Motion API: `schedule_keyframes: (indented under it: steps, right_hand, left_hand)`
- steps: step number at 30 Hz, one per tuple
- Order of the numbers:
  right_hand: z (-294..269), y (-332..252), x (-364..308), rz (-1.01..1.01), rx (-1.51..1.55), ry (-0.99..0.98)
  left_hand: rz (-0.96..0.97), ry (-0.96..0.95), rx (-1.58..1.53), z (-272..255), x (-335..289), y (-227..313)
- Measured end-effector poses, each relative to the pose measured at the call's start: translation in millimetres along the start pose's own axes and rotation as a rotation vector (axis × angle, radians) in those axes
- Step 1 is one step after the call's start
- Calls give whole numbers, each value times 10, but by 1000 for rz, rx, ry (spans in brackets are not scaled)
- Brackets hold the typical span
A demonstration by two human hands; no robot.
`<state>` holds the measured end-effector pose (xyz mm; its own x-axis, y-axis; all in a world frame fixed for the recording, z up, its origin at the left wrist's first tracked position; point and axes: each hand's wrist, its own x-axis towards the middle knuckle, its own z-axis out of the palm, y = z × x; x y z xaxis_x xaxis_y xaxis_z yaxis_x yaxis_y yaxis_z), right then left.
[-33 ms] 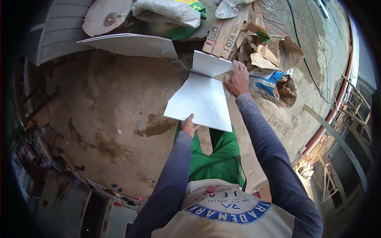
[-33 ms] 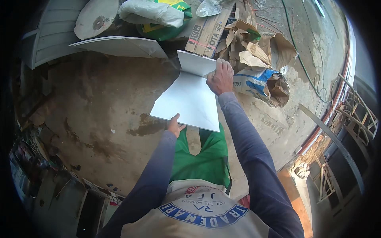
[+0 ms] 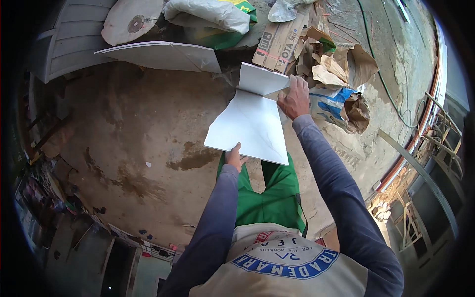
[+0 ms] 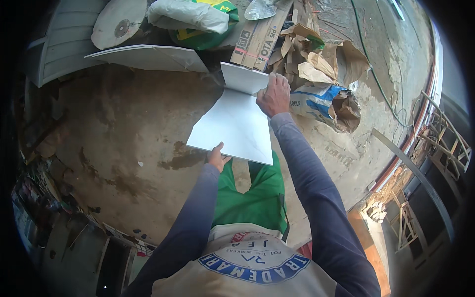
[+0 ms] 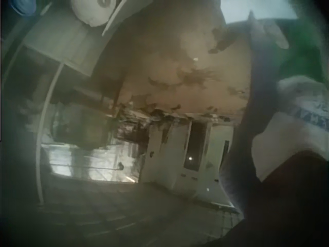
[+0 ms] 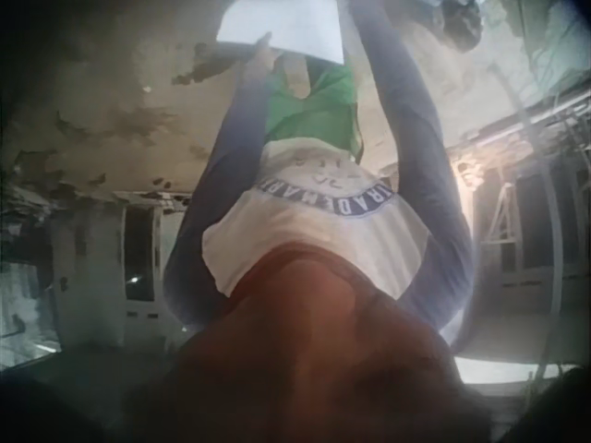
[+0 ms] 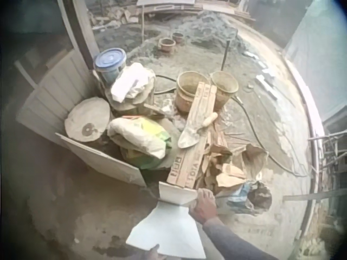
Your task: The person select a tile from a stack, measures it with a measuring tape, marks a cutting line with a pencil, and uses a power angle grinder to cut the tile while it is resting on concrete blocks.
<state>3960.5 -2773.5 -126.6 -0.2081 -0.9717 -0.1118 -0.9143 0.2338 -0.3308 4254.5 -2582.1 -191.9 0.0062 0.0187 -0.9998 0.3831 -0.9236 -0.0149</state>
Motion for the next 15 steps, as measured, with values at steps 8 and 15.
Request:
schedule_keyframes:
  steps: [8, 15]
  right_hand:
    - [38, -388, 155, -7, -309, -537]
    - [223, -435, -337, -179, -177, -649]
  left_hand:
    - [-63, -110, -141, -198, -137, -35]
    - [-20, -134, -304, 49, -151, -396]
